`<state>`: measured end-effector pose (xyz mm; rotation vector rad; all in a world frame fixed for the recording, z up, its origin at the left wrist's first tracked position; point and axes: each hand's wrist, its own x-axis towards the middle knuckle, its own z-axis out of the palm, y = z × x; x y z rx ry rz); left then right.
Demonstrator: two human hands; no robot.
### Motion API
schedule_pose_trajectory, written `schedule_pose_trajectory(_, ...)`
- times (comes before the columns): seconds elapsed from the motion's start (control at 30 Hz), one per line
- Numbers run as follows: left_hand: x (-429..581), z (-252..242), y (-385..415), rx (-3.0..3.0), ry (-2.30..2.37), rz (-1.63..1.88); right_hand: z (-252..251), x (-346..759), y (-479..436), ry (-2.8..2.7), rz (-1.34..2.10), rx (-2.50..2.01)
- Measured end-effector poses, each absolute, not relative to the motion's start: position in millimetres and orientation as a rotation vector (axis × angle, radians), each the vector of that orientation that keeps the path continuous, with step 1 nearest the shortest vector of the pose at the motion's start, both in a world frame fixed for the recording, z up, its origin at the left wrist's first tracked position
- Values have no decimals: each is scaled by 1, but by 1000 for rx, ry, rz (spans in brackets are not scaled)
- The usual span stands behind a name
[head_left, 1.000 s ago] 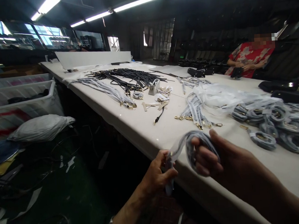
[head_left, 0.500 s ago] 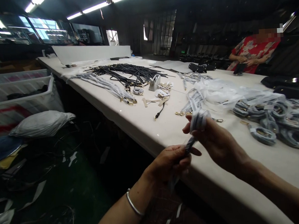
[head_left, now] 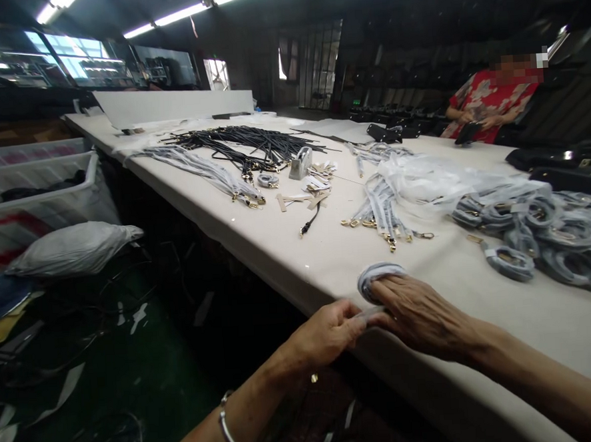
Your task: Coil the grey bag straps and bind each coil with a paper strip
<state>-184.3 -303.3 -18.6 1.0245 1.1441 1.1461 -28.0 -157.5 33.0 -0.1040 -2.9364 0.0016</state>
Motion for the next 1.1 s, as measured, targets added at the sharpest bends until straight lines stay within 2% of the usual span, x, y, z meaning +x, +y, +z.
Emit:
schedule_pose_trajectory(0.17,-188,-9,-300,1138,1195,1105,24,-8,-169,-3008,187,-119)
schedule_pose_trajectory(0.4,-181,-9,-291,1754,1399,1037,24,13,-174,-3167,380,-312)
schedule_pose_trajectory(0.47,-181,-13,-287,1923,1441,1004,27,18,-173,-3216,512,-441)
schedule_pose_trajectory(0.53,-180,-16,-284,1978,1399,1016,31,22,-173,-3207,832,-542)
schedule_pose_trajectory(0.67,-174,-14,-276,1613,1225,1120,36,35,-170,-2831,1821,-628)
schedule_pose_trajectory(0.73,-167,-12,-274,1342,1149,1127,35,42,-168,-2549,2120,-681)
schedule_pose_trajectory(0.9,-151,-4,-272,888,924,1054,28,58,-169,-1935,2488,-676)
schedule_pose_trajectory(1.1,-127,-14,-263,669,763,962,18,66,-181,-1508,2598,-542)
